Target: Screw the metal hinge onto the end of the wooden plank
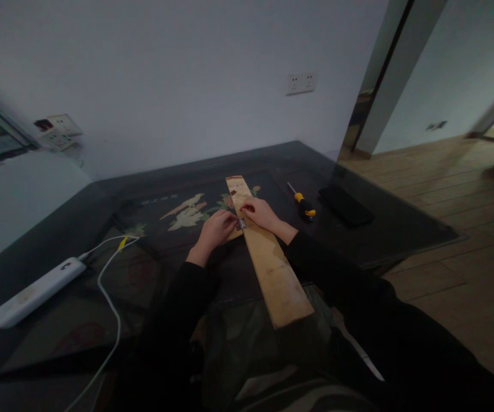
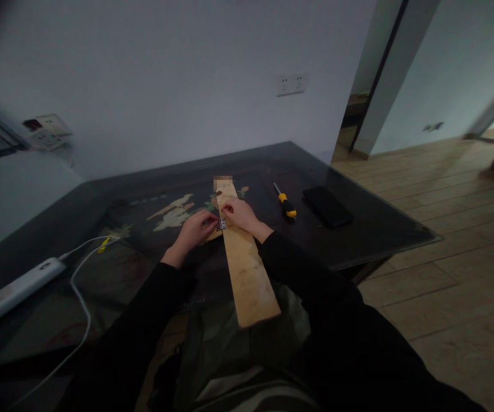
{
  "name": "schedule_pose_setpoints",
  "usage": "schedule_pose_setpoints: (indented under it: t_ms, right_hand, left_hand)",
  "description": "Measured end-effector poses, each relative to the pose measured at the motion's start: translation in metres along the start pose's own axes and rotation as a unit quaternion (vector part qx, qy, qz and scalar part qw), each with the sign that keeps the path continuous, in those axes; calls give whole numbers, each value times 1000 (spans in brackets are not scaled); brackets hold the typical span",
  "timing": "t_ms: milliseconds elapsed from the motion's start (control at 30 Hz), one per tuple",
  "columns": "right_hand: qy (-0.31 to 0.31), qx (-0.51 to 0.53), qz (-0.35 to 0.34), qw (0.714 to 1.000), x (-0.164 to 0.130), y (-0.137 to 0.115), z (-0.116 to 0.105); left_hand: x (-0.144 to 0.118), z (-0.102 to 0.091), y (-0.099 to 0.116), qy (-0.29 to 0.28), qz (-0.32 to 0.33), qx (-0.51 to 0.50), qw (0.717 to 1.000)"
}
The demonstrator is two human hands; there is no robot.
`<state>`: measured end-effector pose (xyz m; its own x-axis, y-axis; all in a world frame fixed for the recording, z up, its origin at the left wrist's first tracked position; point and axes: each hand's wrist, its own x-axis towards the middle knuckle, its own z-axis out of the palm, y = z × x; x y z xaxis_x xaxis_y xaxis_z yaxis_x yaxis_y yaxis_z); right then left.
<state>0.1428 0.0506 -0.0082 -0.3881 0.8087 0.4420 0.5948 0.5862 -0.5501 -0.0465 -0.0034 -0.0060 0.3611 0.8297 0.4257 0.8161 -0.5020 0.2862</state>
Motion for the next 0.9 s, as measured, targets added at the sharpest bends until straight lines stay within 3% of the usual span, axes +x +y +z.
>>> schedule_pose_setpoints:
  t_ms: [633,900]
  right_hand:
    - [-1,2,6,1000,-1,0,-1]
    - [1,17,-3,1000,-2,3,1]
  left_hand:
    - [-2,5,3,21,-34,52,998]
    - [-2,4,-10,7,10,4,1000]
